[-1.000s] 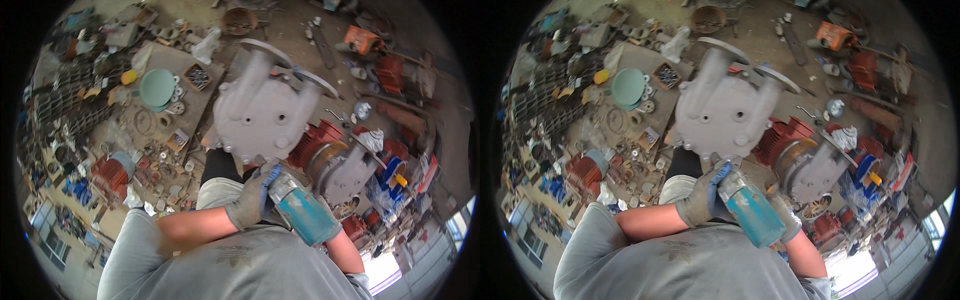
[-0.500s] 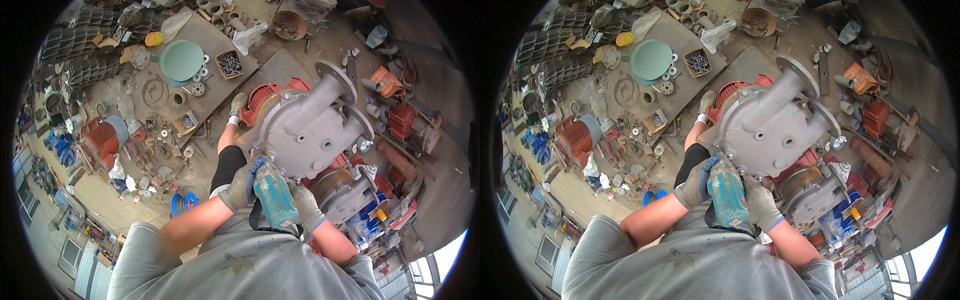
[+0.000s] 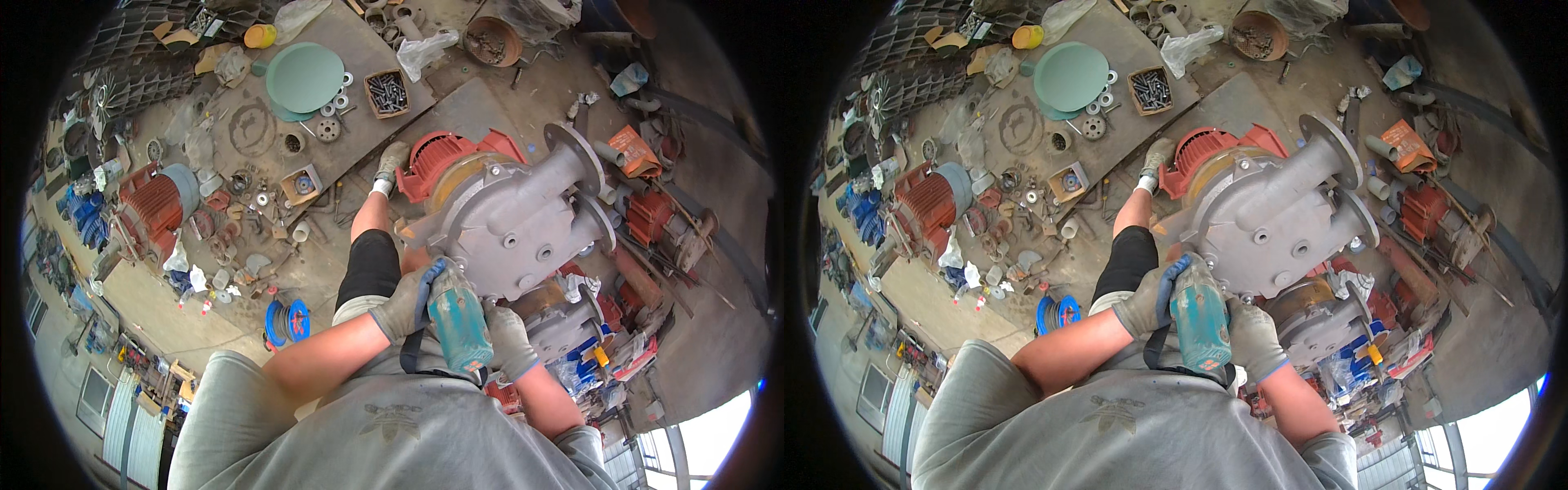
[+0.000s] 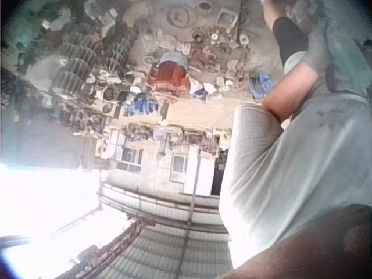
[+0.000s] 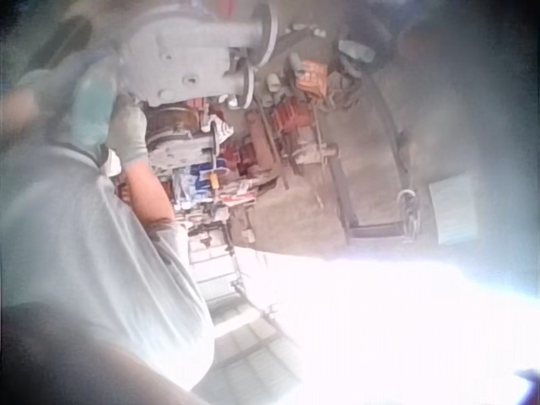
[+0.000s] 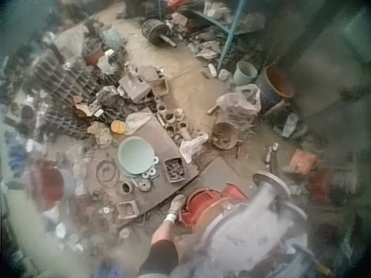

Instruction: The person walks through a cluttered workshop, picks up a cable reel, and retrieves a power tool. They then use the tool to grind the surface of a large metal component, rotating it to access different areas. The person also retrieves a small metal piece from a shelf before continuing to grind the component.

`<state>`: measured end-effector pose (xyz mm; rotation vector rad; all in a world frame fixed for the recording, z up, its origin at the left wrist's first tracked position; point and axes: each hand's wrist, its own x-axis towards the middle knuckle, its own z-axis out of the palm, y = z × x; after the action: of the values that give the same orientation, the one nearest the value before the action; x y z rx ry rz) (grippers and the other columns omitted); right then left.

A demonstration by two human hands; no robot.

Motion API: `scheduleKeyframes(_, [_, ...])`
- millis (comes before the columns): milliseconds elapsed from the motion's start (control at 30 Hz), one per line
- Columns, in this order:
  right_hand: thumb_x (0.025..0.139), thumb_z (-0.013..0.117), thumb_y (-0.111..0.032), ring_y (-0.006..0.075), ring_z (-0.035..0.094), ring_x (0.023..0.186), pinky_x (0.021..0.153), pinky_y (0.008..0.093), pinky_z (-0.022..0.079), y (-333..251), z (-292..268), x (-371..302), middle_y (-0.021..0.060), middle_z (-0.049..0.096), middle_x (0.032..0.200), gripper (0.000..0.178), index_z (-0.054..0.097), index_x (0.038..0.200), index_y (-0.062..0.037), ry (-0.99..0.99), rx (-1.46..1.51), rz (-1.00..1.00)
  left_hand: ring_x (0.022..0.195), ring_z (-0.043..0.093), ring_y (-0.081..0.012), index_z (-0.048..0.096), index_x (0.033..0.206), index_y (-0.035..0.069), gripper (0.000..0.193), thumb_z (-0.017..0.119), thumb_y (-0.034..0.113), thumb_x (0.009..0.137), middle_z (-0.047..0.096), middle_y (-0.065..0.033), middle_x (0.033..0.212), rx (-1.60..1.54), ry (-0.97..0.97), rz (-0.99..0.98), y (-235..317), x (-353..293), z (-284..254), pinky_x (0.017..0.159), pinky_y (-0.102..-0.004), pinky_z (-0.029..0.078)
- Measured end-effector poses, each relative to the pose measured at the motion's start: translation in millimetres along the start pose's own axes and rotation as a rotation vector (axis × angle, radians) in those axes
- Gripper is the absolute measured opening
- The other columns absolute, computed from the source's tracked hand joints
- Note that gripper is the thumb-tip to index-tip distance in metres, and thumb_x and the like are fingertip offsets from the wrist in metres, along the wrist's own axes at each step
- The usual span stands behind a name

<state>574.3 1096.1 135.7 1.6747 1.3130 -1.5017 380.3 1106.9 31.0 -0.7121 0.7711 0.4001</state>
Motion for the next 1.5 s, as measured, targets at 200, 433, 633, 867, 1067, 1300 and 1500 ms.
scheduleKeyframes(200, [0.077,0.075,-0.045,0.0442,0.068,0.102,0.089,0.0506,0.055,10,5,1,0.0271,0.071,0.105,0.072,0.058,0.129,0.0008,0.026,-0.016,-0.044,0.099,0.07,-0.0196,0.062,0.125,0.008,0.03,0.055,0.031,0.107,0.07,-0.0078,0.11,0.241,-0.025,-0.001,6,5,-1,0.091,-0.036,0.058])
scheduleKeyframes(433, [0.077,0.075,-0.045,0.0447,0.068,0.102,0.09,0.0508,0.054,28,15,12,0.0273,0.071,0.108,0.071,0.058,0.128,0.0012,0.035,-0.123,-0.215,0.095,0.072,-0.0234,0.065,0.118,0.007,0.027,0.058,0.03,0.105,0.072,-0.0097,0.101,0.722,-0.141,0.236,11,24,-10,0.088,-0.0375,0.058])
scheduleKeyframes(633, [0.08,0.072,-0.043,0.0438,0.069,0.099,0.088,0.0509,0.055,19,9,3,0.0274,0.071,0.107,0.072,0.053,0.134,0.0011,-0.015,-0.011,-0.061,0.094,0.072,-0.0249,0.064,0.116,0.008,0.025,0.062,0.029,0.103,0.071,-0.0117,0.103,0.072,-0.055,-0.07,7,7,4,0.087,-0.0388,0.059])
scheduleKeyframes(867, [0.082,0.069,-0.04,0.0438,0.071,0.089,0.08,0.0522,0.056,17,10,-4,0.0272,0.071,0.094,0.074,0.046,0.141,-0.0013,0.007,-0.079,-0.085,0.084,0.07,-0.0219,0.064,0.112,0.01,0.021,0.061,0.029,0.105,0.069,-0.0088,0.095,0.064,0.059,0.024,-5,-2,13,0.08,-0.039,0.059])
scheduleKeyframes(1067, [0.083,0.068,-0.039,0.0431,0.071,0.087,0.08,0.0519,0.056,15,1,-5,0.0251,0.072,0.092,0.072,0.048,0.142,-0.0028,-0.009,-0.102,-0.101,0.081,0.069,-0.021,0.063,0.107,0.013,0.017,0.062,0.03,0.104,0.067,-0.0061,0.092,0.032,0.069,0.024,-9,4,7,0.078,-0.0384,0.058])
scheduleKeyframes(1300, [0.085,0.069,-0.043,0.0399,0.072,0.089,0.081,0.0497,0.056,-8,-22,-5,0.0215,0.073,0.093,0.061,0.057,0.131,-0.0044,0.024,-0.143,-0.089,0.094,0.07,-0.0272,0.063,0.114,0.009,0.022,0.058,0.029,0.106,0.069,-0.0109,0.102,-0.132,-0.082,-0.044,-10,9,-7,0.089,-0.0447,0.058])
scheduleKeyframes(1500, [0.086,0.067,-0.043,0.0363,0.074,0.089,0.081,0.0479,0.057,-24,-34,0,0.0191,0.074,0.093,0.047,0.064,0.113,-0.0043,0.027,-0.222,-0.039,0.106,0.065,-0.0262,0.06,0.11,0.011,0.025,0.045,0.03,0.111,0.066,-0.0089,0.107,-0.163,-0.33,-0.021,-10,15,-26,0.105,-0.0436,0.049])
